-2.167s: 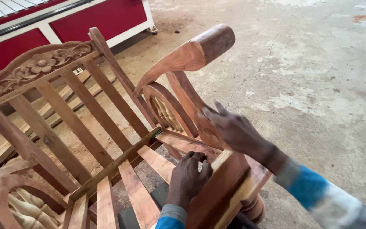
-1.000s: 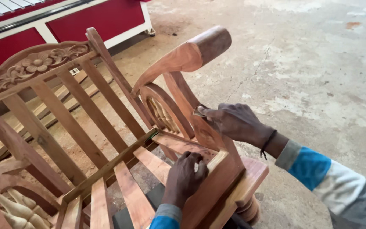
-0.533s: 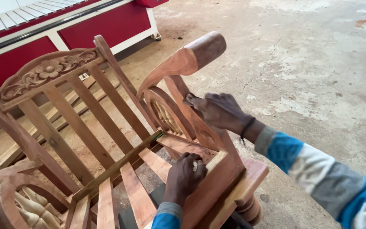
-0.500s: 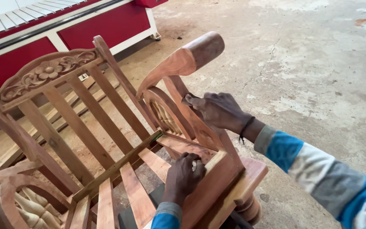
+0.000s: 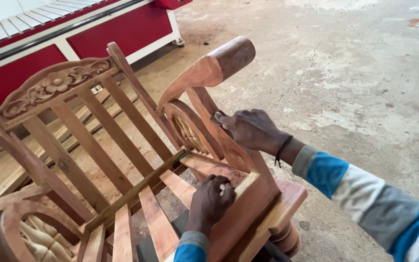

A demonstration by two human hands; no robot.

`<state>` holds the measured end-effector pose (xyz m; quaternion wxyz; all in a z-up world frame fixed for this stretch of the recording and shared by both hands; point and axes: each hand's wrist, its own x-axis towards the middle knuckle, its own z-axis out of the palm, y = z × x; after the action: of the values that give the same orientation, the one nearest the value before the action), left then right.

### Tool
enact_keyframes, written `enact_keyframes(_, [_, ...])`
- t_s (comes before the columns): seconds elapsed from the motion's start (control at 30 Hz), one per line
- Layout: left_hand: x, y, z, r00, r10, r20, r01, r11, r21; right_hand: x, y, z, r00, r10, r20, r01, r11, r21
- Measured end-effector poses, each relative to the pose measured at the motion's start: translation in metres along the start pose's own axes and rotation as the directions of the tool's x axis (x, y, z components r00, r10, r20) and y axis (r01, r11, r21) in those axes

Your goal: The person uses a piece of sandpaper and a sanding block to smooth the wood surfaces of an armchair, including the curved armrests and decorative side elements.

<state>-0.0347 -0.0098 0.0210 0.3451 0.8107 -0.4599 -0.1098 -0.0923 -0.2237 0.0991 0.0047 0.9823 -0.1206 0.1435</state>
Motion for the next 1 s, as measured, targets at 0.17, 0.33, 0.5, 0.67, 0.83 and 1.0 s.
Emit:
enact_keyframes(0.17, [0.0, -0.004, 0.002, 1.0, 0.013, 0.028, -0.015, 0.998, 0.058, -0.078, 0.0, -0.016, 0.991, -0.013, 0.133, 0.01, 1.0, 0.024])
enact_keyframes(0.33, [0.002, -0.011, 0.007, 0.998, -0.023, 0.06, 0.021, 0.999, 0.044, -0.079, 0.003, -0.005, 0.999, -0.025, 0.035, 0.024, 1.0, 0.005])
enact_keyframes(0.5, [-0.002, -0.008, 0.005, 0.999, -0.037, 0.03, 0.037, 0.999, -0.001, -0.003, -0.001, -0.004, 0.995, -0.068, -0.073, 0.07, 0.997, 0.019])
enact_keyframes(0.67, [0.001, -0.016, 0.011, 0.998, 0.062, -0.01, -0.061, 0.996, 0.072, -0.083, -0.001, -0.02, 0.976, 0.021, 0.215, -0.019, 1.0, -0.012])
enact_keyframes(0.83, [0.0, -0.024, 0.017, 0.999, 0.004, 0.044, -0.007, 0.996, 0.086, -0.07, 0.004, 0.0, 0.983, 0.054, 0.178, -0.043, 0.997, -0.067])
enact_keyframes(1.0, [-0.002, -0.014, 0.01, 0.999, -0.012, 0.048, 0.009, 0.998, 0.067, -0.015, 0.007, 0.0, 0.999, -0.049, 0.004, 0.049, 0.999, 0.02])
